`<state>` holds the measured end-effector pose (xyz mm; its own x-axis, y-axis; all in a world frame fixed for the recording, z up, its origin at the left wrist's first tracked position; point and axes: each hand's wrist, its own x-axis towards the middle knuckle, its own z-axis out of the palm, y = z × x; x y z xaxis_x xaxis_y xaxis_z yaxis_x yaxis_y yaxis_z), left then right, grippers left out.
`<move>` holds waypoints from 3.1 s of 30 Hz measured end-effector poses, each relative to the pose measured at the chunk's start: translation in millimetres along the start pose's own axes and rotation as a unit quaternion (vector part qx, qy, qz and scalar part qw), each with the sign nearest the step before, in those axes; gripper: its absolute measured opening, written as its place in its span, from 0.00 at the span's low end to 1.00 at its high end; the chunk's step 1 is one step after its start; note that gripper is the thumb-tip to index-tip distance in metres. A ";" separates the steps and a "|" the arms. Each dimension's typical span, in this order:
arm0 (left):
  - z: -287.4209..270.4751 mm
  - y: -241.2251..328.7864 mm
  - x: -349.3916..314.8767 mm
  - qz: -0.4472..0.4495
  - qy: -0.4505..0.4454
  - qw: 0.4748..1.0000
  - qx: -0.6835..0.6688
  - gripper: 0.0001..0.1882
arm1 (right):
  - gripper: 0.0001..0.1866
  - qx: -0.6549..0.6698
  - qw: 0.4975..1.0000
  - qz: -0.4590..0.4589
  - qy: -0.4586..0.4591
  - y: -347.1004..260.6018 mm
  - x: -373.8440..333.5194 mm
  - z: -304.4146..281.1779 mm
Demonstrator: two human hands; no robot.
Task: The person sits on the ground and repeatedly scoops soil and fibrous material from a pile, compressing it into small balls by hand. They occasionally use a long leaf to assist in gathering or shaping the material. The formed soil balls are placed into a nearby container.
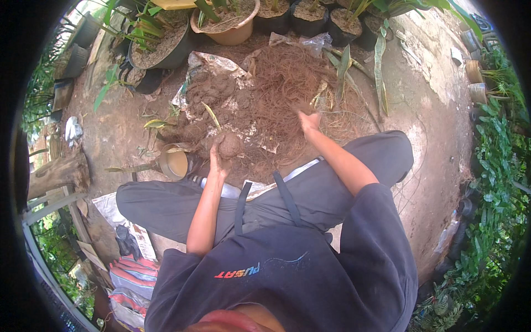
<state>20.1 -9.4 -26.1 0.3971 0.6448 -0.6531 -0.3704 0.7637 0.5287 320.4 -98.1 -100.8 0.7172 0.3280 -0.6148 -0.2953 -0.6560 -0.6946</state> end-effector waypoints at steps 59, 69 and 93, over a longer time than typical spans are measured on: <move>170.2 -50.6 55.7 -0.111 -0.196 0.959 -0.170 0.37 | 0.24 0.046 0.905 -0.128 -0.403 -146.6 -6.7 -121.3; 144.4 -25.2 119.8 -0.082 -0.130 0.973 -0.172 0.34 | 0.17 0.404 0.887 -0.223 -0.030 -192.2 -32.7 -193.8; 117.9 62.1 -49.9 0.153 -0.002 0.942 0.297 0.30 | 0.21 0.347 0.870 -0.326 -0.129 -211.3 -56.5 -117.4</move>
<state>76.3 9.6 103.2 0.3517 0.8370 -0.4191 0.0673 0.4240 0.9032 416.4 -57.7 124.5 0.7362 0.6767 -0.0070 -0.2533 0.2660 -0.9301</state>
